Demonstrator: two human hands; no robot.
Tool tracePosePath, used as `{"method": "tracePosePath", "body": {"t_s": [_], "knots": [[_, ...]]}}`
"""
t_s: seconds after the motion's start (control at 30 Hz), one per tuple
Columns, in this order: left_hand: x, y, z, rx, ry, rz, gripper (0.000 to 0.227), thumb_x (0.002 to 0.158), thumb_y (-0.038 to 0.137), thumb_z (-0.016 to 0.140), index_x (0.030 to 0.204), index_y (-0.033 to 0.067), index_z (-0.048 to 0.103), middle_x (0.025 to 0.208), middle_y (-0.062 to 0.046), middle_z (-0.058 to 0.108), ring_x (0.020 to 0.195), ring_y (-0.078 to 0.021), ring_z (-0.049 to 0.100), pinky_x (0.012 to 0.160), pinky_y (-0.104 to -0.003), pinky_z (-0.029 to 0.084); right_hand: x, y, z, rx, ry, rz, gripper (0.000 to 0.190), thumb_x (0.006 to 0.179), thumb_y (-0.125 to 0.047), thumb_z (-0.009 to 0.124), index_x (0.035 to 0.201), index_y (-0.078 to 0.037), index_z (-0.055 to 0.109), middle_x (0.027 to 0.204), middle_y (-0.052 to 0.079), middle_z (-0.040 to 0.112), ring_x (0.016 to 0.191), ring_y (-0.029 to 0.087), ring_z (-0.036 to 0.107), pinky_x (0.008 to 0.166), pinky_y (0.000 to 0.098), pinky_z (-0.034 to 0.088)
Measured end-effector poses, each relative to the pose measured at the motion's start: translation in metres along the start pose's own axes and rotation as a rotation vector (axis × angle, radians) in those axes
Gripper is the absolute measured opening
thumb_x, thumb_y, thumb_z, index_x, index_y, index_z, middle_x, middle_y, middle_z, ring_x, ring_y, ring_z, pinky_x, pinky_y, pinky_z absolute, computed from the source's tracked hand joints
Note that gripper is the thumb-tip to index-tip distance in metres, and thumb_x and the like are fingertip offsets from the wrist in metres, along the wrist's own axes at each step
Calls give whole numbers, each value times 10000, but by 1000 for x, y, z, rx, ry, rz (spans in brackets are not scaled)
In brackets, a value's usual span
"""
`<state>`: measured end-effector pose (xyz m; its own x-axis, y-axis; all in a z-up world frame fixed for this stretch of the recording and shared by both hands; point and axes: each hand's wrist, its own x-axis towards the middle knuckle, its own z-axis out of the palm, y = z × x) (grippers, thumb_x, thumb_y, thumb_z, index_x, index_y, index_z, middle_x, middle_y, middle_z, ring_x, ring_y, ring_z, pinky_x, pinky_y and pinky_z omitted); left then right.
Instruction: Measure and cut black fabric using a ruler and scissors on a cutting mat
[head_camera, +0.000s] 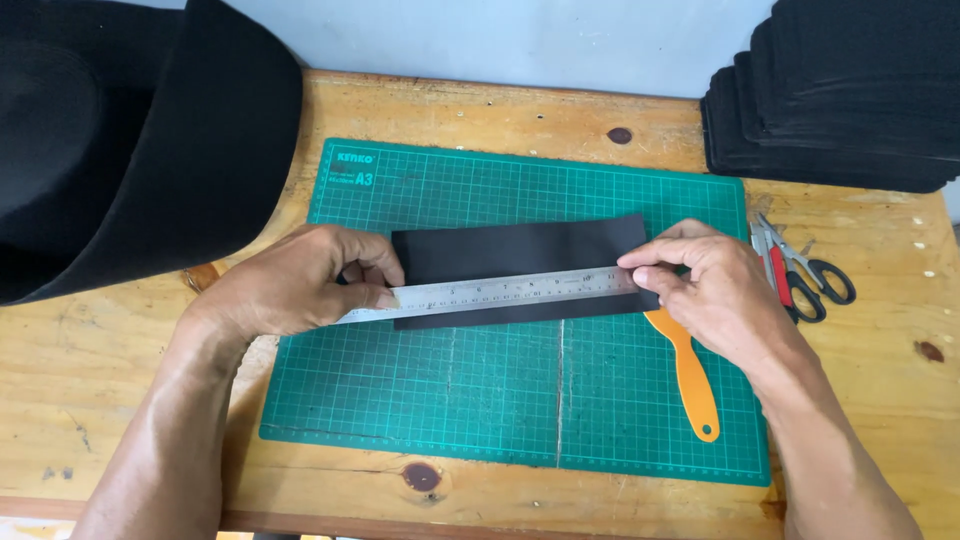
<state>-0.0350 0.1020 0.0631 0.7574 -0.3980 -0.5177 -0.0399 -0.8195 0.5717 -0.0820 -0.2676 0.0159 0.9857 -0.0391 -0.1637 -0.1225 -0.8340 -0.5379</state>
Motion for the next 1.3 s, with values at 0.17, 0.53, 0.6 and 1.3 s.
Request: {"method": "tracePosePath", "body": {"t_s": [0.17, 0.53, 0.6, 1.3], "knots": [[4, -6, 10, -12, -10, 71, 80, 887, 151, 777, 915, 200, 834, 780, 58, 771, 710, -78, 637, 627, -260, 476, -2, 0, -3, 37, -21, 25, 200, 884, -110, 728, 992, -213, 862, 987, -46, 738, 849, 119, 638, 680, 272, 476], [13, -10, 13, -19, 13, 130, 126, 876, 170, 771, 956, 192, 865, 890, 63, 805, 775, -85, 690, 694, -252, 514, -21, -33, -36, -174, -202, 163, 578, 804, -225, 802, 1353, -339, 662, 1234, 3, 650, 1054, 180, 661, 866, 394, 548], [13, -10, 14, -33, 6, 119, 112, 879, 171, 777, 939, 188, 870, 859, 61, 795, 756, -86, 672, 687, -254, 495, -23, -38, -41, -306, -300, 297, 742, 824, -230, 820, 1463, -319, 454, 1373, 44, 573, 1122, 265, 661, 917, 446, 525], [15, -16, 17, -6, 54, 177, 141, 843, 184, 797, 964, 196, 870, 902, 65, 826, 823, -85, 737, 741, -248, 544, -8, -4, -13, 104, -110, 52, 92, 893, -40, 747, 915, -108, 806, 892, 6, 738, 777, 118, 644, 762, 239, 526]]}}
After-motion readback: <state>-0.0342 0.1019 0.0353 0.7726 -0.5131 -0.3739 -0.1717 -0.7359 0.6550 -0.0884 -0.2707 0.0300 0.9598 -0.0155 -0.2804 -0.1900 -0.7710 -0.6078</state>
